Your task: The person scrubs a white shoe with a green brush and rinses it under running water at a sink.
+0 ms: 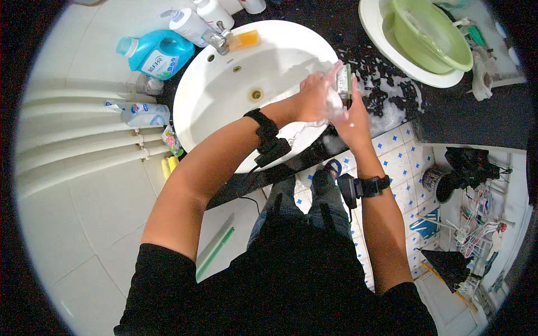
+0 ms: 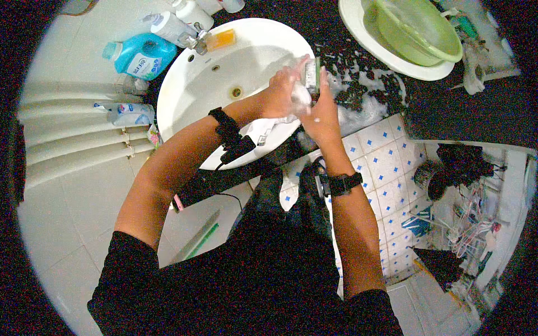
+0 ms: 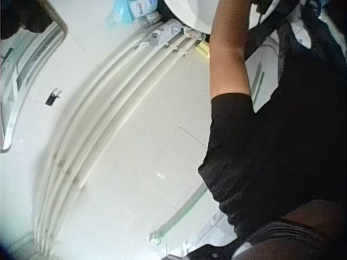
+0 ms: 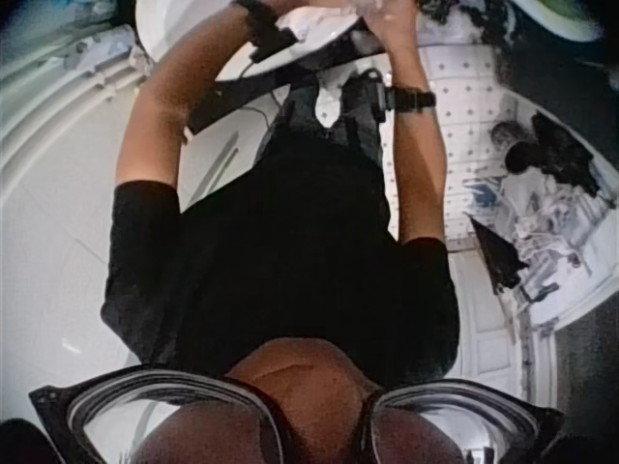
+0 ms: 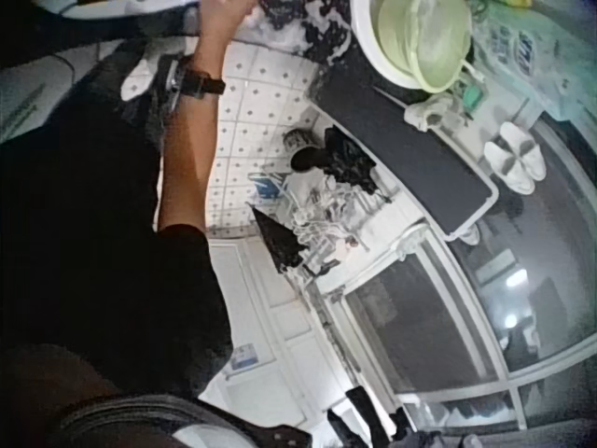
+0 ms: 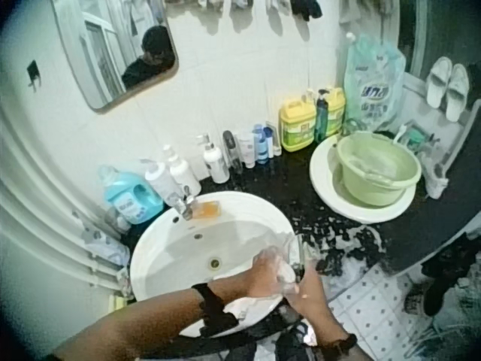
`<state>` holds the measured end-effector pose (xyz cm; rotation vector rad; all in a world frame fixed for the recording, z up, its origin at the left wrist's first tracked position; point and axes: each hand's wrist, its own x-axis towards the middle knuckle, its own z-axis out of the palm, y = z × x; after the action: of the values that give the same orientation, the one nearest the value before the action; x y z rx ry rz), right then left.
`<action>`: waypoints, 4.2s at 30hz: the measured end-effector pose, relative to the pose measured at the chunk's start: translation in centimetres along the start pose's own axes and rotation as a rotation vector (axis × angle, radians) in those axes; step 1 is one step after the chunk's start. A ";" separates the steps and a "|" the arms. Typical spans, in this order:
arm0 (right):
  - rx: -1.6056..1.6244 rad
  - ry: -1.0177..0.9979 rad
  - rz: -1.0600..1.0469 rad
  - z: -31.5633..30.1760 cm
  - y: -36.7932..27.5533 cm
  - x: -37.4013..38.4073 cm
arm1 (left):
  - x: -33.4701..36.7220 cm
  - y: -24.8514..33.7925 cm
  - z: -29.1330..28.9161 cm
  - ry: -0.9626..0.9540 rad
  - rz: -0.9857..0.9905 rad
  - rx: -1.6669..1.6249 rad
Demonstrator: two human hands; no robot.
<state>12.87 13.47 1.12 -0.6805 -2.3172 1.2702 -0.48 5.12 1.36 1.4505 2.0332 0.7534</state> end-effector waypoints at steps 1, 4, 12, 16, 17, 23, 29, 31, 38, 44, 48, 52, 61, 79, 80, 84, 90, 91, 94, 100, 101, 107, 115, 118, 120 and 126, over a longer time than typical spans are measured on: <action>0.078 0.004 0.097 0.3 -0.9 -0.1 | 0.1 -0.3 -0.1 0.021 -0.084 -0.160; 0.004 0.004 0.289 0.3 -3.6 -0.8 | -0.5 -1.1 -1.3 0.332 0.116 -0.221; 0.054 0.326 0.207 1.2 -1.0 -4.6 | -3.0 6.3 -8.4 0.868 0.635 -0.647; 0.044 0.428 0.227 1.7 1.2 -5.6 | -5.6 11.7 -11.8 0.779 0.384 -1.029; 0.046 0.431 0.240 1.7 1.3 -5.8 | -6.3 13.9 -12.5 0.843 0.359 -1.027; 0.145 0.373 0.264 1.6 -1.4 -6.3 | -3.3 6.5 -12.5 0.796 0.876 -1.211; -0.021 0.437 0.168 1.4 0.0 -6.8 | -6.2 10.0 -11.7 0.860 0.618 -1.122; -0.034 0.444 0.184 1.6 -0.7 -6.8 | -6.8 5.9 -9.8 0.770 0.140 -0.783; -0.013 0.462 0.273 1.9 0.6 -6.4 | -11.1 -4.6 0.6 0.024 -0.809 -0.866; -0.022 0.428 0.270 1.8 -2.4 -6.1 | -10.5 -2.7 0.1 0.293 -0.432 -0.453; -0.068 0.448 0.200 2.3 0.0 -5.8 | -10.4 -3.5 -0.4 0.358 -0.420 -1.208; 0.128 0.493 0.338 2.8 2.8 -5.0 | -9.3 -2.9 -0.7 0.300 -0.364 -0.872; 0.212 0.392 0.389 0.7 2.4 -2.1 | -4.3 -2.5 -3.5 0.207 -0.460 -1.491; -0.525 -0.066 0.108 0.6 -2.5 0.4 | -0.8 -2.5 -2.2 -0.046 -0.493 -1.921; -0.518 0.029 0.157 0.2 -2.0 0.9 | -0.9 -2.1 -2.2 -0.017 -0.521 -1.968; -0.480 -0.068 0.026 1.9 -3.9 -0.1 | -0.2 -2.3 -1.2 0.011 -0.418 -2.008; -0.525 -0.083 -0.017 2.4 -4.8 -0.4 | -0.2 -4.3 1.4 -0.130 -0.135 -2.337; -0.427 -0.142 -0.025 2.6 -5.6 -1.0 | 0.0 -3.8 0.8 -0.068 -0.242 -2.259; -0.544 -0.179 0.092 0.3 -3.4 0.9 | 0.4 -1.1 -0.5 0.123 -0.447 -2.187; -0.557 -0.200 0.002 0.9 -4.8 -0.4 | 0.0 -2.0 0.5 -0.060 -0.289 -2.253; -0.500 -0.127 0.104 -0.1 -3.8 0.8 | 0.1 -0.1 -0.3 0.080 -0.401 -2.220; -0.587 -0.198 0.100 1.0 -3.9 0.2 | -0.2 1.1 -1.0 0.251 -0.429 -2.146; -0.451 -0.146 0.065 0.7 -3.7 0.6 | -0.8 -0.5 0.6 0.169 -0.166 -2.240; -0.507 -0.133 -0.013 1.9 -3.6 -0.2 | -1.2 0.6 -0.1 0.314 -0.253 -2.186; -0.450 -0.159 -0.157 2.9 -3.8 -1.5 | -2.1 -2.7 1.3 0.184 -0.083 -2.318; -0.238 -0.024 0.157 -0.6 -2.5 1.8 | -3.0 0.4 -0.4 0.426 -0.272 -2.183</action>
<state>11.19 13.75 3.82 -0.9460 -2.5013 1.0806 0.38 2.28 2.20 -0.3098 0.4537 2.0521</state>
